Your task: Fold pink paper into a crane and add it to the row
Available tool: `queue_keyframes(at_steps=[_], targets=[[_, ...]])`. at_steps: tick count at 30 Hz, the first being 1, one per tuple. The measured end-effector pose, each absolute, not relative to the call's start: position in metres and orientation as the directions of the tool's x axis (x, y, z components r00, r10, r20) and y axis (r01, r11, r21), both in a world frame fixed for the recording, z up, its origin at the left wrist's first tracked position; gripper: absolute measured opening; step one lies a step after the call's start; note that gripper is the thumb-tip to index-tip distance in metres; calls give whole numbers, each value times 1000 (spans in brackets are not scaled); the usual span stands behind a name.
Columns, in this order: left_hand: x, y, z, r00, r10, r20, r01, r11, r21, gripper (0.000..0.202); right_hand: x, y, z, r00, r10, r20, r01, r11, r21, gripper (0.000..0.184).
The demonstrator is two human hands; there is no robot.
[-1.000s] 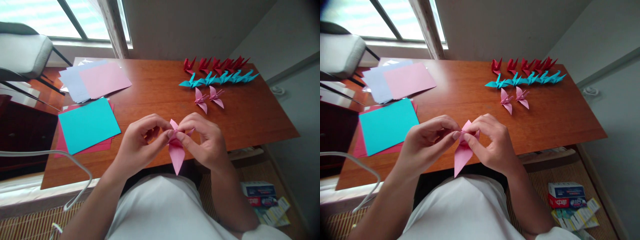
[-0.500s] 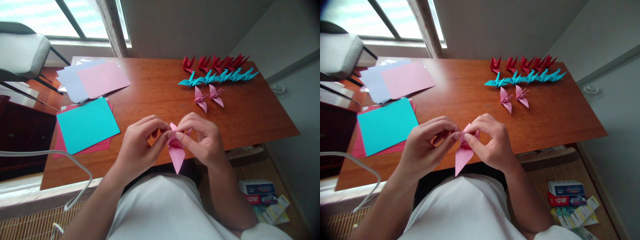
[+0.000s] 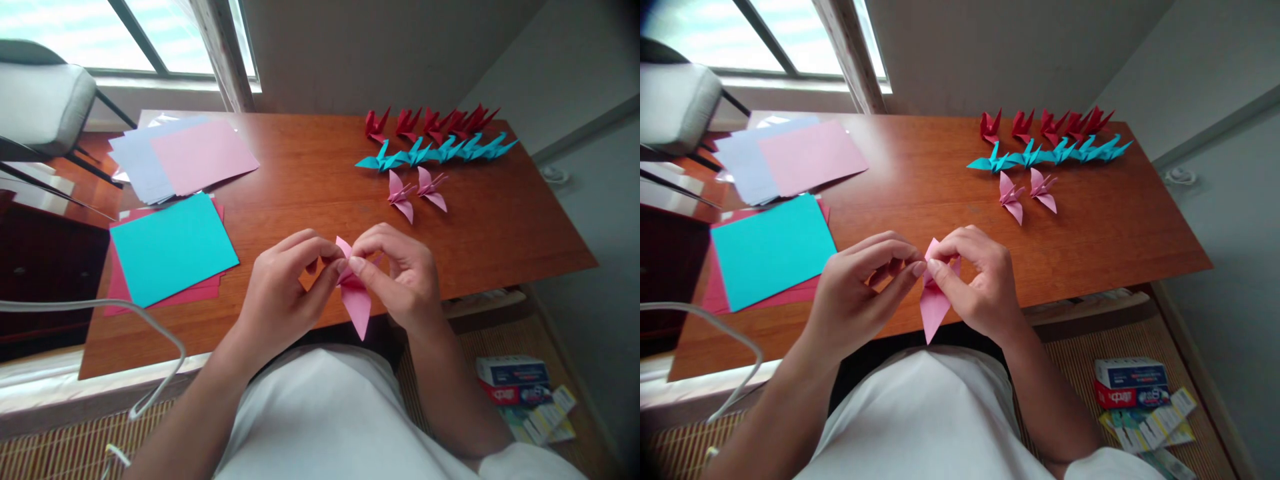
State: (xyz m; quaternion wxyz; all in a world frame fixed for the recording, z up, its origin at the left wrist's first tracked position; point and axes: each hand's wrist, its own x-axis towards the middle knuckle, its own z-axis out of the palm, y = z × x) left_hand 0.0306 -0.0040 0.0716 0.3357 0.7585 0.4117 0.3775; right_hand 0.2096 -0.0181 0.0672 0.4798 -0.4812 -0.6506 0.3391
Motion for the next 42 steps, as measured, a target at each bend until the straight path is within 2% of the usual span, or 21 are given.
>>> queue_keyframes(at_steps=[5, 14, 19, 22, 25, 30, 36, 42], targets=[[29, -5, 68, 406, 856, 320, 453, -492, 744, 9, 210, -17, 66, -78, 963, 258, 300, 270, -915, 12], [25, -5, 70, 397, 866, 303, 425, -466, 776, 12, 210, -17, 68, -94, 981, 172, 233, 189, -954, 13], [17, -3, 70, 327, 894, 306, 433, -430, 792, 14, 219, -17, 67, -25, 995, 100, 203, 103, -974, 12], [18, -2, 70, 323, 897, 301, 421, -422, 803, 13, 222, -17, 66, -48, 996, 75, 201, 84, -976, 11], [25, -2, 70, 369, 884, 288, 381, -426, 820, 7, 220, -18, 65, -74, 994, 80, 196, 93, -976, 13], [36, -3, 70, 396, 876, 275, 356, -422, 834, 10, 218, -17, 64, -100, 987, 126, 202, 145, -969, 14], [30, 0, 68, 342, 885, 317, 422, -445, 790, 9, 229, -18, 71, 18, 997, 70, 162, 66, -985, 15], [30, 0, 67, 358, 846, 396, 408, -523, 748, 13, 228, -17, 68, -8, 1000, -25, 90, -24, -996, 16]])
